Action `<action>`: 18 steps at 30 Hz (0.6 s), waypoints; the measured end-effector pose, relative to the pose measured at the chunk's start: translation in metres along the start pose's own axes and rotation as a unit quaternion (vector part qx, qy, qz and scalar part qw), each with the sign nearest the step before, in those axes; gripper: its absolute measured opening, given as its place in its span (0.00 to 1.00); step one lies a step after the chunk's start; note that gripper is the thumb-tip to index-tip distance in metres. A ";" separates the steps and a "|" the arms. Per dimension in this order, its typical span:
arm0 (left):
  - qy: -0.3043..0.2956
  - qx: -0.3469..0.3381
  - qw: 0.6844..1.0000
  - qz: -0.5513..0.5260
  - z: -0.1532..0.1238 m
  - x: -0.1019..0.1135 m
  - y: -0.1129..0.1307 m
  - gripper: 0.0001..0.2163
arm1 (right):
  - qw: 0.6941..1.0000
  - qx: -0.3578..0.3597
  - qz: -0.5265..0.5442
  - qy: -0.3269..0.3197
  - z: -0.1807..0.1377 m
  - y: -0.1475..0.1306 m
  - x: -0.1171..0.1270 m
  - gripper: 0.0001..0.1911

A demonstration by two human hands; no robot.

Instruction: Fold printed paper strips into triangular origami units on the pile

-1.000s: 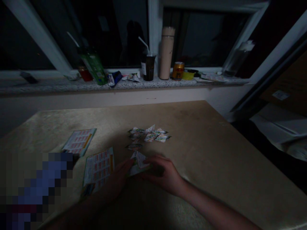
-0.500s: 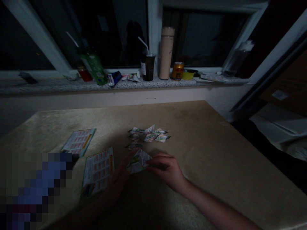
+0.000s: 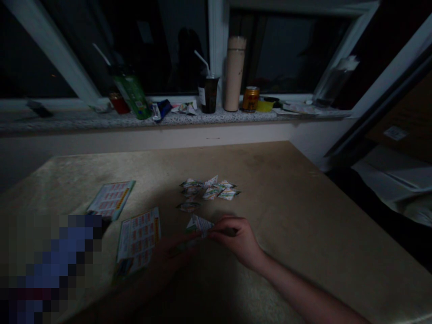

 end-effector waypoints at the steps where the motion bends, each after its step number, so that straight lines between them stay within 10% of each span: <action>1: -0.002 -0.001 1.000 0.001 0.000 0.000 -0.001 0.13 | 1.000 -0.010 -0.002 0.000 0.000 0.002 0.000 0.06; 18: 0.087 0.039 0.993 -0.067 0.005 0.003 -0.006 0.21 | 0.995 -0.096 0.009 -0.034 -0.006 0.002 -0.016 0.12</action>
Point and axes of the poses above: each hand's wrist, its own z-axis towards the middle knuckle, its own x-axis out of the back of the hand, y = z × x, the point moved 4 cm from there along z, towards the middle knuckle, and after that the axes turned 4 degrees about -y, right-handed, at the moved point
